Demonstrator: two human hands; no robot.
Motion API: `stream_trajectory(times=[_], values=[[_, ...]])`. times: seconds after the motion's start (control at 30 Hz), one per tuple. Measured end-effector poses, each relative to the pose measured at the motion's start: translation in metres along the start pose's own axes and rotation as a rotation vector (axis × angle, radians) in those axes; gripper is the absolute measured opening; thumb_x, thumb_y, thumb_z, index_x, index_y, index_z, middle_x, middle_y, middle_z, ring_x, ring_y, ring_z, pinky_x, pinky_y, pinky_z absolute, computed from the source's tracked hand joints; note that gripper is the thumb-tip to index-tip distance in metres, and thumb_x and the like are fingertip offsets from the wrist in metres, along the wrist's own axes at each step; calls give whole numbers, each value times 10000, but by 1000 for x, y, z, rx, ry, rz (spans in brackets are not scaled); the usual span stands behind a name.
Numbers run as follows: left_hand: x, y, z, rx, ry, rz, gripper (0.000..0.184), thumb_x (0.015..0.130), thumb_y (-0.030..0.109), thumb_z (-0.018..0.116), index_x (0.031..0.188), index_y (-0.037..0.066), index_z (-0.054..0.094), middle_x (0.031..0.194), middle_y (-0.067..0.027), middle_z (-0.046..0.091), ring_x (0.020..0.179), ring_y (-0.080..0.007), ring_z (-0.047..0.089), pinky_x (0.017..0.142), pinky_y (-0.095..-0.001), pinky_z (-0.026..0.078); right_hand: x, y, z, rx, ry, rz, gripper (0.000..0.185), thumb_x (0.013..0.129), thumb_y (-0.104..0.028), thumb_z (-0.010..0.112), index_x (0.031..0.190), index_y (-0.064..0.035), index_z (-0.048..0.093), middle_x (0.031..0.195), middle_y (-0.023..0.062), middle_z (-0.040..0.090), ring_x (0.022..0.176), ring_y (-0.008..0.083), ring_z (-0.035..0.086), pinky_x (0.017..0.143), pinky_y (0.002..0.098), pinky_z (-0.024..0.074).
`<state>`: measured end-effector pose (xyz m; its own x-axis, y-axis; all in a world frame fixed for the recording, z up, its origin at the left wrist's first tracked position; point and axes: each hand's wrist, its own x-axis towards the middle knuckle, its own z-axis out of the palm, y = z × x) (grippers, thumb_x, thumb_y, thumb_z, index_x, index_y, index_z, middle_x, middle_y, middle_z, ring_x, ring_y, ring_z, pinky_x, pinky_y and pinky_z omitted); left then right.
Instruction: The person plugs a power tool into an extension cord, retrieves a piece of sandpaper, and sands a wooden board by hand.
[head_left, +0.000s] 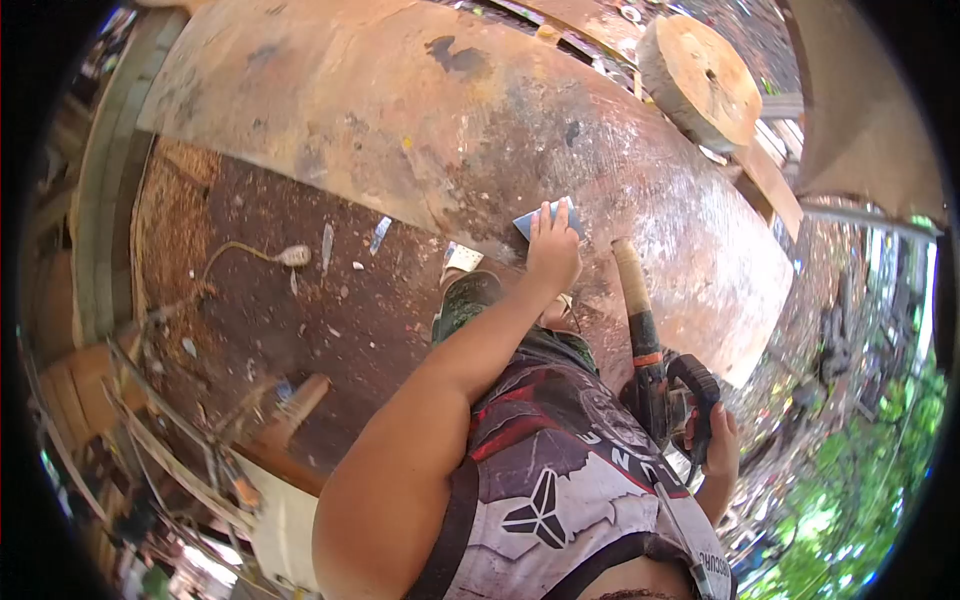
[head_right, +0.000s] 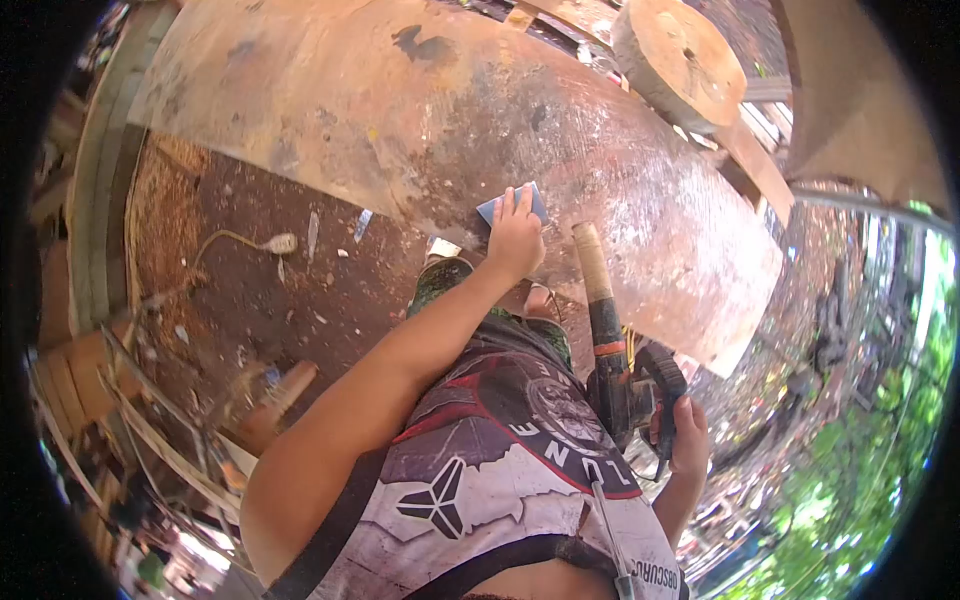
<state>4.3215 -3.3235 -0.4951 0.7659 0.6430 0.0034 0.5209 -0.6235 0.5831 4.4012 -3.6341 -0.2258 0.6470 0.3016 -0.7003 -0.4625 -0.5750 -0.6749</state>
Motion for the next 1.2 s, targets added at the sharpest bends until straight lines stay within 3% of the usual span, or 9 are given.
stream_trajectory(times=[0.2, 0.37, 0.47, 0.53, 0.73, 0.83, 0.9, 1.1, 1.2], values=[[-14, 50, 75, 41, 145, -84, 286, 826, 201, 657, 960, -43, 723, 1522, -240, 383, 1428, -410, 328, 1176, -522, 252, 69, -33, -69, -312, -225, -9, 500, 954, -531, 603, 982, -32, 613, 670, 13, 575, 559, 94, 530, 503, 244, 412], [2, 65, 45, -27, 88, -194, 364, 797, 154, 674, 1051, -106, 680, 1477, -278, 411, 1408, -404, 358, 1175, -523, 259, 121, -51, -116, -472, -376, -12, 488, 964, -514, 593, 980, -26, 601, 660, 30, 580, 530, 114, 528, 487, 257, 417], [52, 32, 45, -11, 412, -381, 386, 827, 215, 659, 1055, -94, 693, 1489, -265, 411, 1409, -393, 367, 1182, -519, 244, 141, -61, -127, -522, -422, -31, 495, 961, -521, 595, 972, -27, 596, 658, 31, 578, 524, 117, 528, 482, 260, 413], [80, 30, 55, -45, 629, -426, 450, 824, 108, 596, 1184, -163, 582, 1457, -298, 413, 1381, -446, 353, 1163, -534, 261, 146, -66, -127, -566, -447, -59, 503, 959, -527, 595, 971, -25, 595, 657, 33, 577, 523, 119, 530, 481, 261, 412], [56, 48, 43, -102, 517, -436, 407, 838, 45, 487, 1177, -156, 586, 1442, -282, 440, 1312, -445, 414, 1119, -512, 302, 159, -75, -132, -595, -492, -43, 521, 953, -550, 594, 998, -32, 615, 681, 11, 589, 563, 92, 548, 508, 249, 432], [88, -33, 8, 77, 737, -555, 434, 798, 93, 546, 1167, -123, 622, 1328, -279, 522, 1215, -428, 489, 1020, -546, 352, 159, -76, -140, -597, -494, -69, 547, 945, -567, 596, 1028, -27, 610, 700, 9, 592, 567, 89, 551, 508, 246, 432], [102, -34, -9, 94, 564, -596, 400, 788, 97, 554, 1103, -130, 652, 1369, -297, 495, 1296, -435, 442, 1089, -532, 322, 156, -78, -138, -644, -522, -72, 586, 920, -595, 615, 1034, -21, 608, 699, 10, 589, 577, 86, 553, 509, 242, 431], [135, -41, 1, -21, 772, -720, 373, 811, 126, 556, 1063, -115, 690, 1451, -296, 439, 1419, -429, 329, 1193, -518, 215, 153, -85, -124, -735, -602, -136, 690, 837, -697, 648, 956, -18, 625, 688, 11, 587, 595, 83, 541, 529, 247, 423], [136, -18, 20, 29, 658, -701, 366, 834, 132, 538, 1067, -103, 693, 1454, -294, 438, 1413, -432, 336, 1176, -541, 234, 149, -88, -119, -734, -596, -149, 698, 830, -701, 653, 921, -10, 630, 695, 11, 589, 610, 78, 532, 542, 251, 416]])
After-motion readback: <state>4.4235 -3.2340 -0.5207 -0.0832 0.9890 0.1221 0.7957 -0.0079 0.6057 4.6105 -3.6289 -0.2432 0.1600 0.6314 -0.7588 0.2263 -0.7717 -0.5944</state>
